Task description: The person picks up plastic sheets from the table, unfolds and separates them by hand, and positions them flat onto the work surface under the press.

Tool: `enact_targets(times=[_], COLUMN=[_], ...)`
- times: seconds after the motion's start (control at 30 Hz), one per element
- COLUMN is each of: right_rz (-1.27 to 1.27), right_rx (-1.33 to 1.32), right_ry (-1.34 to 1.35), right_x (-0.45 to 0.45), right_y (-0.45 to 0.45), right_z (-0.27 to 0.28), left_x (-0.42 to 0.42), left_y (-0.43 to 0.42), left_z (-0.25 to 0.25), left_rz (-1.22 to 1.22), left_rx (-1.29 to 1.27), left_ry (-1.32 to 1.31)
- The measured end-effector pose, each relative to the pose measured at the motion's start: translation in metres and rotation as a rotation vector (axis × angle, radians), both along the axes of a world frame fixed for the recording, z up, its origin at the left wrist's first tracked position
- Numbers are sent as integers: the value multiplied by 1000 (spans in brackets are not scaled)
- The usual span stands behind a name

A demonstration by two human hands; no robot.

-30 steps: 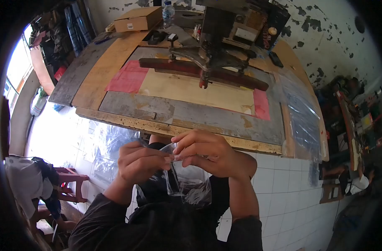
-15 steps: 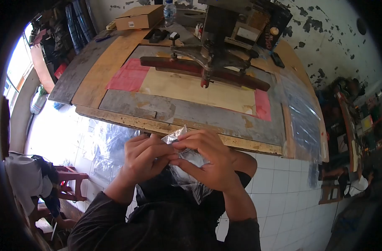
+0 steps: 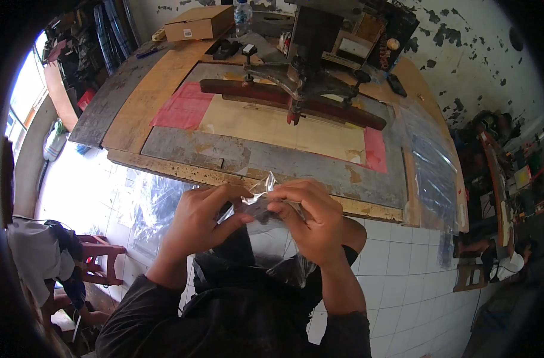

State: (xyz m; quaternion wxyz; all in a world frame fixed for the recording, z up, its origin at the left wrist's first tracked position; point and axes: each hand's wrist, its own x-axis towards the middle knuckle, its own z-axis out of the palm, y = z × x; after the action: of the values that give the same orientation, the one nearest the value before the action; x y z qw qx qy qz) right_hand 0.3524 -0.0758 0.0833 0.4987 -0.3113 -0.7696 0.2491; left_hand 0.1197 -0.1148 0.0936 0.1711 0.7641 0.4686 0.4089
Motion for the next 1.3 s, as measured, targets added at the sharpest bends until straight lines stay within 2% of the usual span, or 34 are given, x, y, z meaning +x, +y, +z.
enact_targets(times=[0.07,0.23,0.6,0.97,1.07,1.13,1.17,1.23,1.3], right_rz=[-15,-69,-80,-92,-107,-133,-136,-225,-274], right_rx=[-43,-143,-54,-162,-154,-203,-203,-145,-134], right_ry=[31,38,-1,141,188,352,352,504,475], right_x=[1,0,8,9,19,32,38,52,67], right_y=[1,1,3,8,14,24,30,48,61], right_z=[0,3,2,-5,-13,-14,-18,-32,-42], left_x=[-3,-1,8,7,4,-9,-16,-30,-43], left_y=[4,3,4,14,10,7,6,13,29], left_z=[-9,-16,-20,-23,-17,-3,2,2,-2], left_rz=[-45,-50,21,16,26,33,41,52,103], left_rx=[76,63,106,358,253,202,152,118,92], left_ry=[77,53,36,138,171,213,257,248,283])
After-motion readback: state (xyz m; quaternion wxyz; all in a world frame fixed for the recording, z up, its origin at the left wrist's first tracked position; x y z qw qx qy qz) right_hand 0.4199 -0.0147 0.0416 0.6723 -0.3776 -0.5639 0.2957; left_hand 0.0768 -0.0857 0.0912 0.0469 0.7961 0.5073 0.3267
